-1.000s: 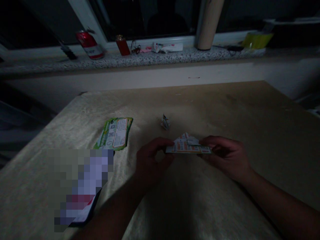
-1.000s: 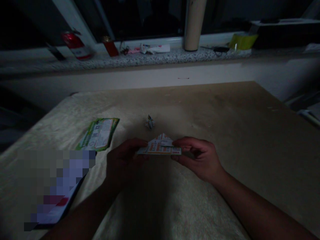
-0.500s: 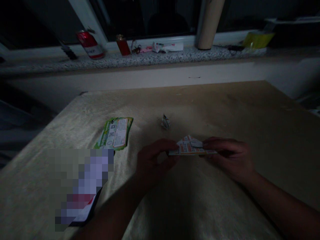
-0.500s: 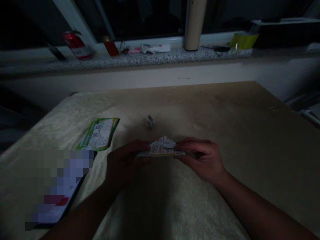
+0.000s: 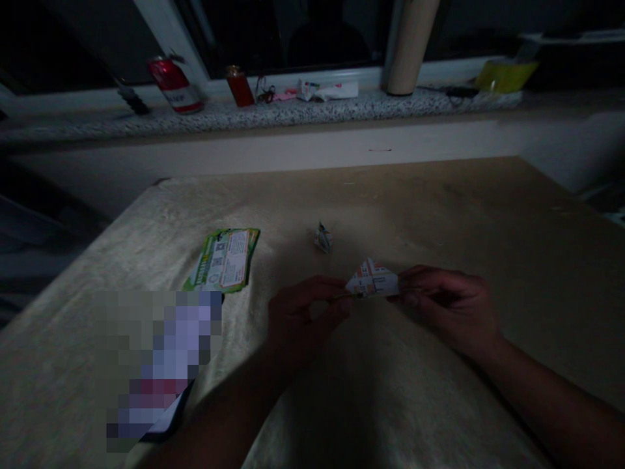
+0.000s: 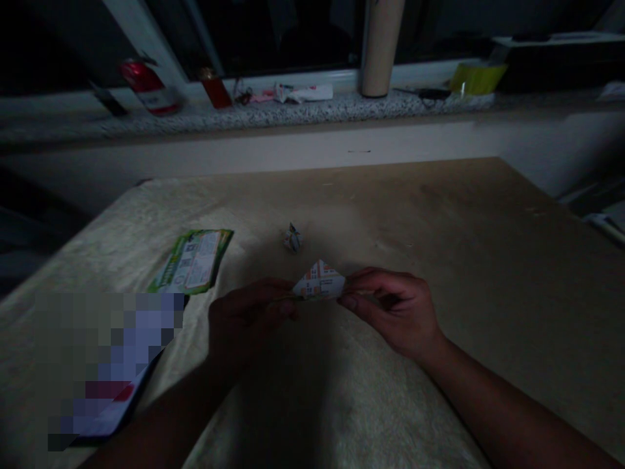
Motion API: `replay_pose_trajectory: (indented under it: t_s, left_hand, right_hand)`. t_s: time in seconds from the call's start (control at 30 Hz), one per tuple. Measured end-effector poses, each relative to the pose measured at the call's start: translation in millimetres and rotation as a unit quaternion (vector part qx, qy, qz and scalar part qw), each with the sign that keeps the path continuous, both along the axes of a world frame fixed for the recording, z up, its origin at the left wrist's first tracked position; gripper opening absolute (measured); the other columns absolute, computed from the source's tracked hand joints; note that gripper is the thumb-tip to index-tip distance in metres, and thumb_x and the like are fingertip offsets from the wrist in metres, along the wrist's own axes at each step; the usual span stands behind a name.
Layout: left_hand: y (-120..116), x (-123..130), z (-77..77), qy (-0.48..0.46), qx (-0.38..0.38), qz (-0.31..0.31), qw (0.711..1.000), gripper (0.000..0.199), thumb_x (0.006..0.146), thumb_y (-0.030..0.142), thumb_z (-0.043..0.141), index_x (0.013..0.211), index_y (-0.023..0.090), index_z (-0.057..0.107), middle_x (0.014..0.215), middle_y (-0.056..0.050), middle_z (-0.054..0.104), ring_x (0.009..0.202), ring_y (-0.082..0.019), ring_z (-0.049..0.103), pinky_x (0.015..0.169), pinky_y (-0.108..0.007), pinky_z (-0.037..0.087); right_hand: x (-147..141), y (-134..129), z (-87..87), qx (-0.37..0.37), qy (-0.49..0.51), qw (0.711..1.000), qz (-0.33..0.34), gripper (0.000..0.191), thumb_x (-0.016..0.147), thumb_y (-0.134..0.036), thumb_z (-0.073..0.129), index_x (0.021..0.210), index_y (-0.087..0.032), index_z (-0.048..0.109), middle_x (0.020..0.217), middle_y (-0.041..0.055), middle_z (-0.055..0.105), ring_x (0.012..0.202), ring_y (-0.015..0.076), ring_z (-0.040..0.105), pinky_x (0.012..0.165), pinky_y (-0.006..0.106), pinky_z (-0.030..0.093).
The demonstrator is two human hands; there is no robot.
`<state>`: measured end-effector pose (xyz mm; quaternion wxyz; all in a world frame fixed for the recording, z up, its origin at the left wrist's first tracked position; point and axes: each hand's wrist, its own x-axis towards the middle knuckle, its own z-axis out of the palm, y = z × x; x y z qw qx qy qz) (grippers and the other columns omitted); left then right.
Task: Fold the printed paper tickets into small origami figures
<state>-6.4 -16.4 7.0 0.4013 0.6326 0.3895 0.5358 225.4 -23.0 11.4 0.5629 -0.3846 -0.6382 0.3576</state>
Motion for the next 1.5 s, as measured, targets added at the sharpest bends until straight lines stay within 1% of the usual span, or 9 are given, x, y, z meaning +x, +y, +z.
replay_pose_trajectory:
  t_s: [0.23, 0.43, 0.73, 1.0, 1.13, 1.23, 1.37, 1.43, 1.5]
  left_hand:
    - [-8, 11, -4.9, -0.021, -0.065, 0.078, 0.995, 0.005, 0.078, 0.018, 0.08, 0.077, 0.023, 0.078, 0.078, 0.001, 0.079, 0.069, -0.013, 0.074, 0.065, -0.021, 0.06]
    - [-8, 16, -3.7, -0.051, -0.086, 0.097, 0.99, 0.009, 0.076, 0.017, 0.08, 0.073, 0.023, 0.075, 0.068, 0.004, 0.078, 0.061, -0.01, 0.073, 0.062, -0.019, 0.06]
    - [-8, 19, -5.1, -0.074, -0.12, 0.076, 0.987, 0.01, 0.079, 0.017, 0.078, 0.072, 0.022, 0.073, 0.07, 0.002, 0.079, 0.065, -0.012, 0.075, 0.066, -0.021, 0.061]
    - [-6, 19, -3.5, -0.075, -0.134, 0.077, 0.985, 0.012, 0.079, 0.02, 0.078, 0.071, 0.02, 0.068, 0.068, 0.0, 0.078, 0.064, -0.015, 0.075, 0.064, -0.025, 0.063]
    - [-6, 19, -5.4, -0.053, -0.146, 0.079, 0.985, 0.013, 0.078, 0.022, 0.077, 0.07, 0.02, 0.068, 0.068, 0.0, 0.077, 0.064, -0.015, 0.074, 0.065, -0.027, 0.062]
    - [-3, 17, -6.9, -0.021, -0.16, 0.092, 0.983, 0.015, 0.078, 0.024, 0.076, 0.068, 0.02, 0.065, 0.066, 0.0, 0.076, 0.062, -0.015, 0.072, 0.064, -0.028, 0.06]
    - [4, 13, -7.4, 0.111, -0.161, 0.12, 0.973, 0.017, 0.075, 0.026, 0.076, 0.067, 0.019, 0.063, 0.066, 0.001, 0.07, 0.062, -0.014, 0.066, 0.06, -0.026, 0.052]
    - [8, 11, -7.8, 0.174, -0.158, 0.112, 0.965, 0.014, 0.077, 0.024, 0.074, 0.069, 0.019, 0.063, 0.066, 0.002, 0.068, 0.063, -0.015, 0.064, 0.06, -0.026, 0.05]
    - [10, 11, -8.7, 0.213, -0.159, 0.087, 0.96, 0.007, 0.079, 0.021, 0.071, 0.079, 0.019, 0.064, 0.072, 0.001, 0.069, 0.067, -0.016, 0.065, 0.062, -0.027, 0.049]
  right_hand:
    - [-10, -4, -6.3, -0.062, 0.043, 0.997, -0.033, 0.009, 0.084, -0.025, 0.081, 0.077, -0.023, 0.075, 0.077, 0.0021, 0.08, 0.065, 0.0127, 0.073, 0.057, 0.019, 0.058]
    - [-14, -3, -6.4, -0.082, 0.083, 0.992, -0.042, 0.017, 0.081, -0.02, 0.082, 0.07, -0.022, 0.069, 0.075, 0.0011, 0.08, 0.067, 0.0122, 0.074, 0.06, 0.019, 0.058]
    - [-14, -1, -4.9, -0.131, 0.108, 0.985, -0.027, 0.027, 0.082, -0.023, 0.082, 0.064, -0.021, 0.062, 0.069, 0.0019, 0.078, 0.064, 0.0132, 0.073, 0.06, 0.022, 0.058]
    - [-13, 0, -6.7, -0.137, 0.106, 0.984, -0.03, 0.029, 0.081, -0.029, 0.084, 0.064, -0.021, 0.061, 0.067, 0.0024, 0.078, 0.061, 0.0155, 0.072, 0.059, 0.026, 0.058]
    - [-14, 1, -5.2, -0.132, 0.084, 0.987, -0.04, 0.032, 0.081, -0.034, 0.083, 0.063, -0.022, 0.06, 0.064, 0.0027, 0.077, 0.059, 0.0168, 0.072, 0.059, 0.029, 0.059]
    - [-12, 2, -7.0, -0.15, 0.056, 0.986, -0.05, 0.033, 0.079, -0.036, 0.084, 0.062, -0.021, 0.059, 0.063, 0.0035, 0.075, 0.055, 0.0161, 0.069, 0.053, 0.027, 0.055]
    - [-7, 6, -15.0, -0.177, -0.022, 0.982, -0.058, 0.03, 0.08, -0.034, 0.081, 0.067, -0.021, 0.058, 0.058, -0.0008, 0.067, 0.048, 0.0113, 0.057, 0.044, 0.022, 0.042]
    - [-3, 7, -19.8, -0.175, -0.088, 0.979, -0.056, 0.025, 0.082, -0.033, 0.077, 0.073, -0.021, 0.058, 0.06, -0.0022, 0.063, 0.051, 0.0112, 0.055, 0.047, 0.023, 0.042]
    - [-1, 8, -23.5, -0.174, -0.154, 0.972, -0.038, 0.018, 0.085, -0.031, 0.072, 0.079, -0.021, 0.059, 0.064, -0.0021, 0.063, 0.055, 0.0124, 0.056, 0.052, 0.024, 0.044]
